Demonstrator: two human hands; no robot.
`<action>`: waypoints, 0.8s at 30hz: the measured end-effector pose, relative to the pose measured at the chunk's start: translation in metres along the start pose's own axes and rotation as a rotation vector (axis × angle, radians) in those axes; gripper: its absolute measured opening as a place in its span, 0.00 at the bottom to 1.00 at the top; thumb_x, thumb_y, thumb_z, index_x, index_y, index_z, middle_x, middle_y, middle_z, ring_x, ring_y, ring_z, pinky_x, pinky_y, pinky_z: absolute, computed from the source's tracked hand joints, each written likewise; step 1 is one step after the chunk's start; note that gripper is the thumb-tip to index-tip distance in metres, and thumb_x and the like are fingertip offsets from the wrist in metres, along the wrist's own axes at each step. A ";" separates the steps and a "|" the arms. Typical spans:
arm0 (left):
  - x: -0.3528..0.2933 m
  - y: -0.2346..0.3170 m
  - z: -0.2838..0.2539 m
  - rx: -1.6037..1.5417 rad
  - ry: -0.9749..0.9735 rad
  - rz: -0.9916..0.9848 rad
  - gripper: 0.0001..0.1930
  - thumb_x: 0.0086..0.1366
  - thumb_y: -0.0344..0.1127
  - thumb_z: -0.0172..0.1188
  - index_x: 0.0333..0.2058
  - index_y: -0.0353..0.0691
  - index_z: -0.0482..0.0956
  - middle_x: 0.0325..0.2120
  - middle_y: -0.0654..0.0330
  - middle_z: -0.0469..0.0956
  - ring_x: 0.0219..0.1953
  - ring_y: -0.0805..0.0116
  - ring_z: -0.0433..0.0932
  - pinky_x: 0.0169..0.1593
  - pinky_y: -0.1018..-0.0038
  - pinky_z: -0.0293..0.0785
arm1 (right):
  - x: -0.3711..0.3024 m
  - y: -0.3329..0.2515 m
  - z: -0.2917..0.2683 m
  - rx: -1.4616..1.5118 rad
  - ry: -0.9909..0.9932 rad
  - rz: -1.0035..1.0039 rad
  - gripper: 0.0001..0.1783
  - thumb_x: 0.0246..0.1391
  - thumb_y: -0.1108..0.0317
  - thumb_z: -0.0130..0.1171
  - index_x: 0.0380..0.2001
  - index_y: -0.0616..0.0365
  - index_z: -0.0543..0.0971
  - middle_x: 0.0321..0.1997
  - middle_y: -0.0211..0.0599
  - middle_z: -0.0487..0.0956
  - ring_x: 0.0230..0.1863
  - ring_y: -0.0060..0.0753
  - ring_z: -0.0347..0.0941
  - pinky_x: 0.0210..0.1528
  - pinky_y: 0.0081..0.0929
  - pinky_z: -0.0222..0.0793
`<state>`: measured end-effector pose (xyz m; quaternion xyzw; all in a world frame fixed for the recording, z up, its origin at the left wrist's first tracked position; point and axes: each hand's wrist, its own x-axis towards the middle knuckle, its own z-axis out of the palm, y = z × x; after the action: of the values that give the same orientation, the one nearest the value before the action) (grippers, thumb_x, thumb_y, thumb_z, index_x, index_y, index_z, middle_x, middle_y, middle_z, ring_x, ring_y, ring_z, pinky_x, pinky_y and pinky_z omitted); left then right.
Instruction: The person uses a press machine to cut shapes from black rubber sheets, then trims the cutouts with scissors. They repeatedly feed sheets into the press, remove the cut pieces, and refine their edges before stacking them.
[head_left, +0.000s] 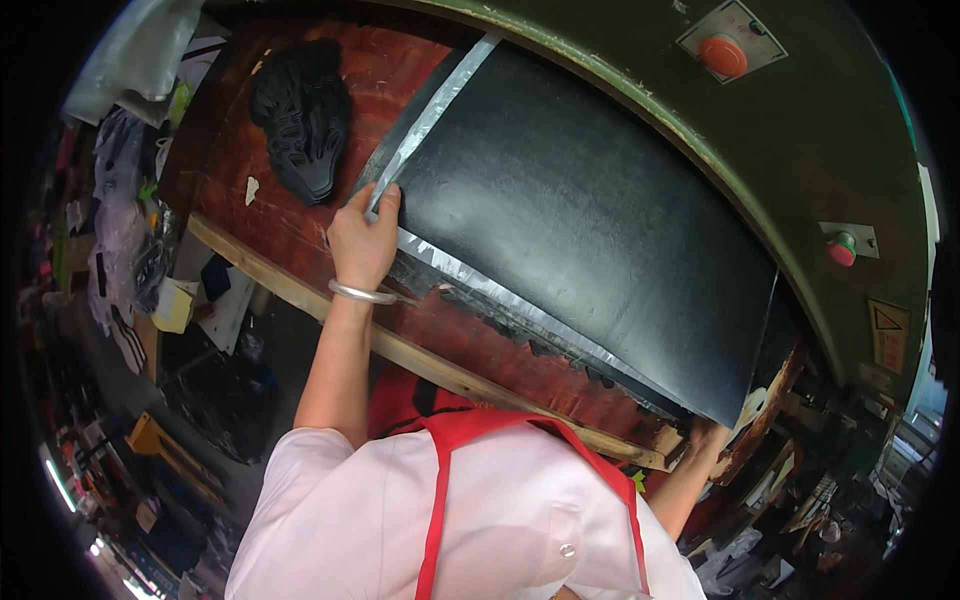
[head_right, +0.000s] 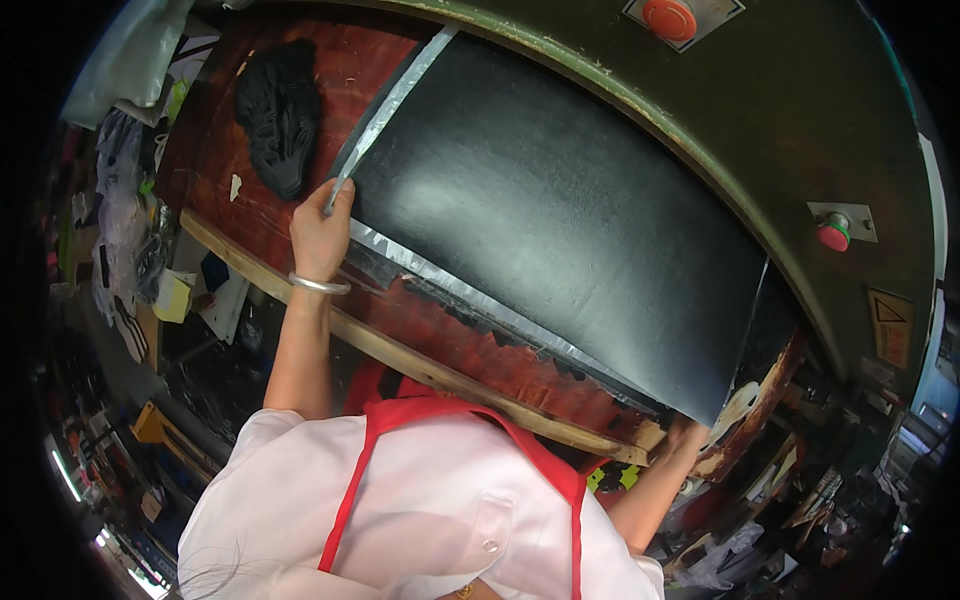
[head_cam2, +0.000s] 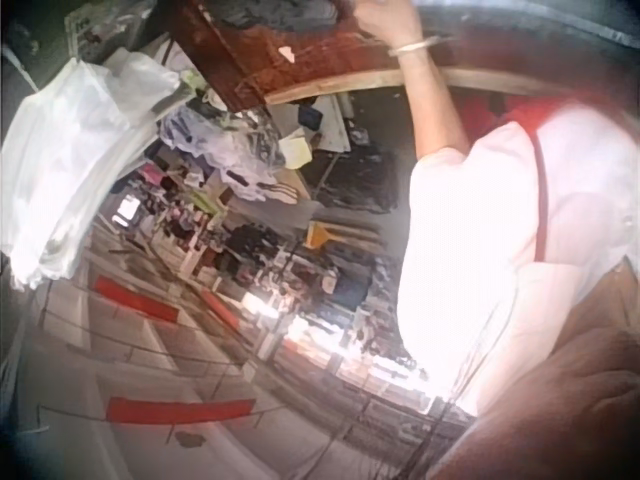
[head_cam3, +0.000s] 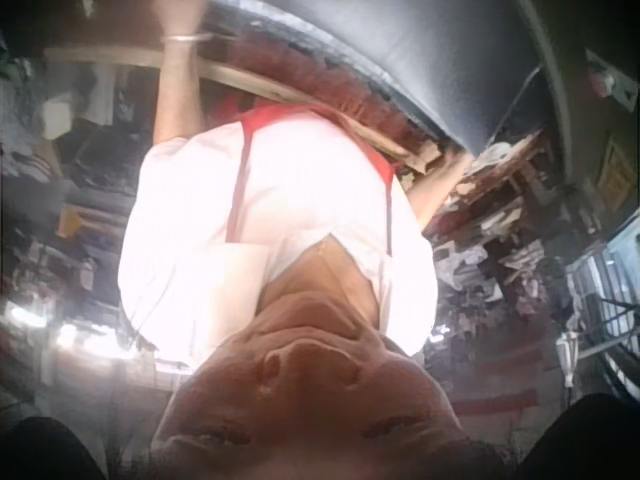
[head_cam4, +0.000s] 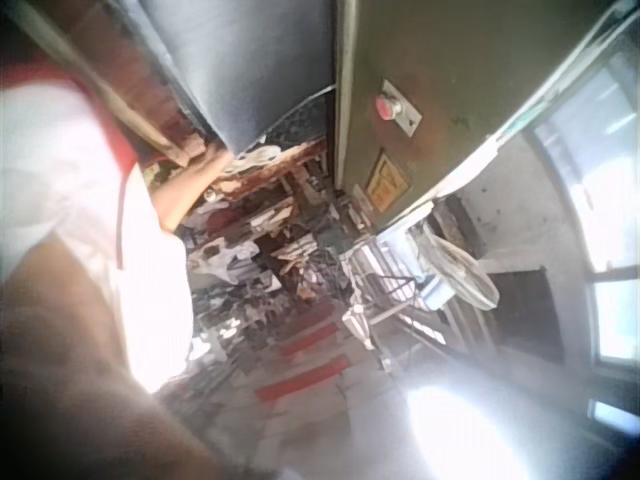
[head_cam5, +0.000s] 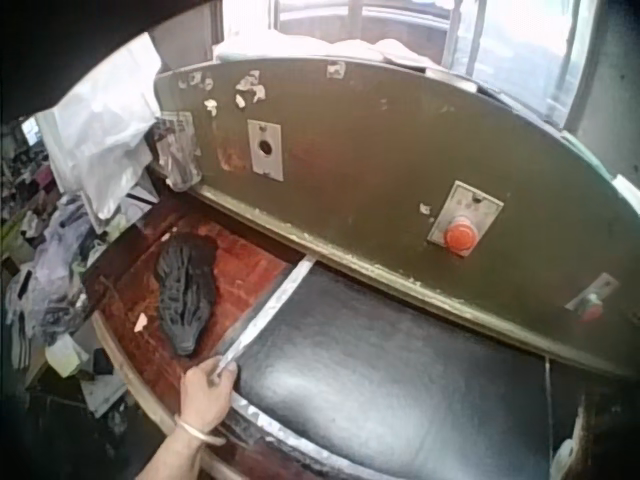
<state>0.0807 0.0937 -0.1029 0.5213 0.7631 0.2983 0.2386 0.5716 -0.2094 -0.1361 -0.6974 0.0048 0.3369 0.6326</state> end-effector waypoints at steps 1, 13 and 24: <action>-0.001 0.001 -0.001 0.017 0.002 -0.007 0.27 0.60 0.51 0.59 0.44 0.29 0.79 0.28 0.37 0.79 0.35 0.45 0.81 0.42 0.63 0.74 | -0.001 -0.005 -0.002 0.011 -0.033 0.017 0.22 0.57 0.58 0.57 0.51 0.58 0.74 0.50 0.34 0.76 0.52 0.35 0.71 0.59 0.36 0.63; -0.010 -0.021 -0.011 -0.543 -0.153 -0.081 0.18 0.65 0.39 0.58 0.48 0.33 0.78 0.35 0.60 0.81 0.37 0.77 0.75 0.43 0.80 0.69 | -0.006 -0.050 0.011 0.151 -0.085 0.278 0.20 0.49 0.53 0.53 0.31 0.62 0.78 0.40 0.39 0.78 0.47 0.43 0.72 0.53 0.42 0.67; -0.015 -0.063 -0.045 -1.305 -0.485 -0.269 0.29 0.66 0.36 0.44 0.65 0.36 0.55 0.61 0.53 0.63 0.58 0.61 0.67 0.63 0.66 0.60 | -0.021 -0.065 0.011 0.194 -0.044 0.277 0.39 0.39 0.43 0.58 0.40 0.73 0.78 0.51 0.52 0.73 0.53 0.50 0.68 0.57 0.48 0.62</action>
<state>0.0143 0.0525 -0.1149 0.2251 0.4118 0.5381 0.7001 0.5785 -0.1949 -0.0685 -0.6181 0.1195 0.4342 0.6443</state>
